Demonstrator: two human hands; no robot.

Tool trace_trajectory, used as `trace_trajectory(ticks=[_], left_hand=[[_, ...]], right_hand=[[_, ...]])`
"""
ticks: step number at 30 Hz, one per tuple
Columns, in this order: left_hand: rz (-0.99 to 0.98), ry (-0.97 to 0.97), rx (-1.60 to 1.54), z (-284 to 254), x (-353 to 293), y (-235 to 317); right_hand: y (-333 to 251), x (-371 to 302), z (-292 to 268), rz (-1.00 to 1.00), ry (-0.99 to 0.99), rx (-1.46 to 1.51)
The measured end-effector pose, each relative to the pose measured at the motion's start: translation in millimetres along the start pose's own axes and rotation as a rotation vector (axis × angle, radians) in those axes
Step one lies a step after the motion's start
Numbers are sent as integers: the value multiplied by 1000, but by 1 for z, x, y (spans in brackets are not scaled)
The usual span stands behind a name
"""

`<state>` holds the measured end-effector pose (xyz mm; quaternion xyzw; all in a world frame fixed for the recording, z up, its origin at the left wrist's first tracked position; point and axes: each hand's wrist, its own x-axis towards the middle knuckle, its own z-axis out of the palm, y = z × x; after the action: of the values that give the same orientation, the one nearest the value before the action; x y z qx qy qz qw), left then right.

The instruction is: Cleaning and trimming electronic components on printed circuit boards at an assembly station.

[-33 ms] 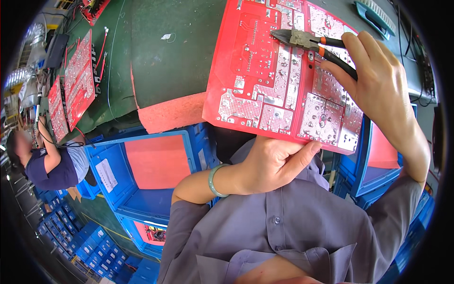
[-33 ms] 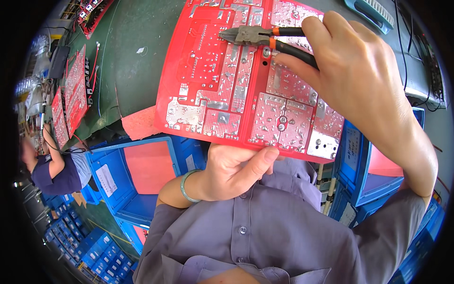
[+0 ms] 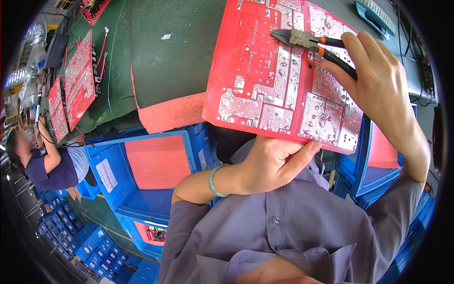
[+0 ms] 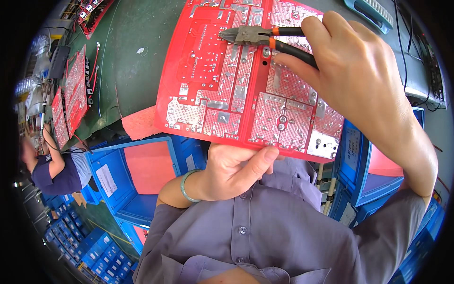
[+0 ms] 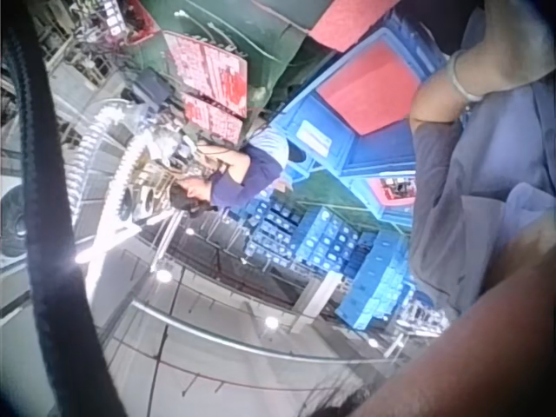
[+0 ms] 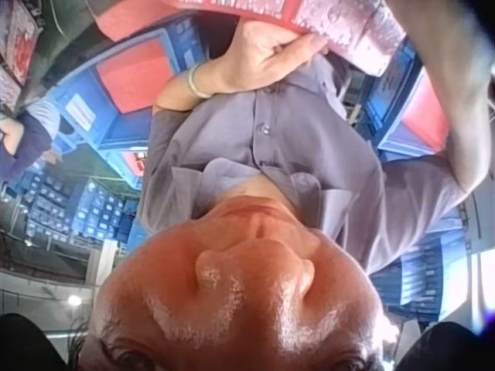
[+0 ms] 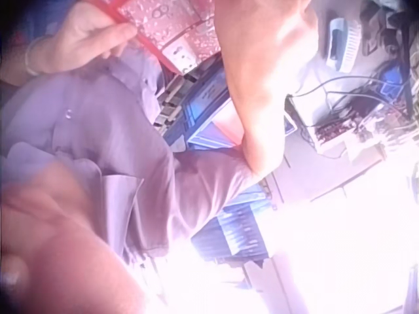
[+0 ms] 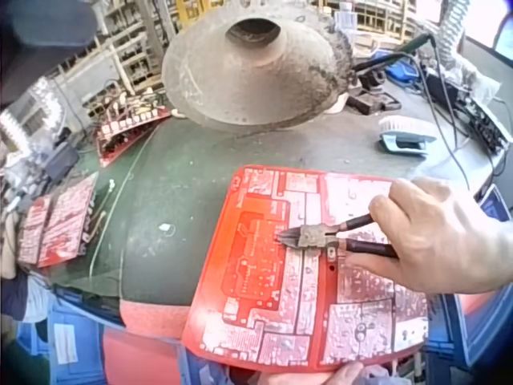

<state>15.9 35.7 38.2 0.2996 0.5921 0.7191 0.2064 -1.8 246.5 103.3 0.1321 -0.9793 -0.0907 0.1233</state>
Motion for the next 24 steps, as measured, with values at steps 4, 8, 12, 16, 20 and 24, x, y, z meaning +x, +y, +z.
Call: trace_trajectory(ticks=[4,8,12,16,20,24], left_hand=[[1,5,16,0,0,-1],[-38,0,1,-1,0,1],[-26,2,-6,0,-2,-3],[-16,-19,-4,0,-1,-4],[-6,9,-3,0,-2,-4],[-6,-35,2,-2,-2,-4]], right_hand=[[1,0,2,16,-6,1],[5,3,1,-29,18,14],[-10,8,-13,-41,136,67],[-16,8,-18,32,83,50],[-6,0,-12,11,17,99],[-1,2,-13,1,-35,65]])
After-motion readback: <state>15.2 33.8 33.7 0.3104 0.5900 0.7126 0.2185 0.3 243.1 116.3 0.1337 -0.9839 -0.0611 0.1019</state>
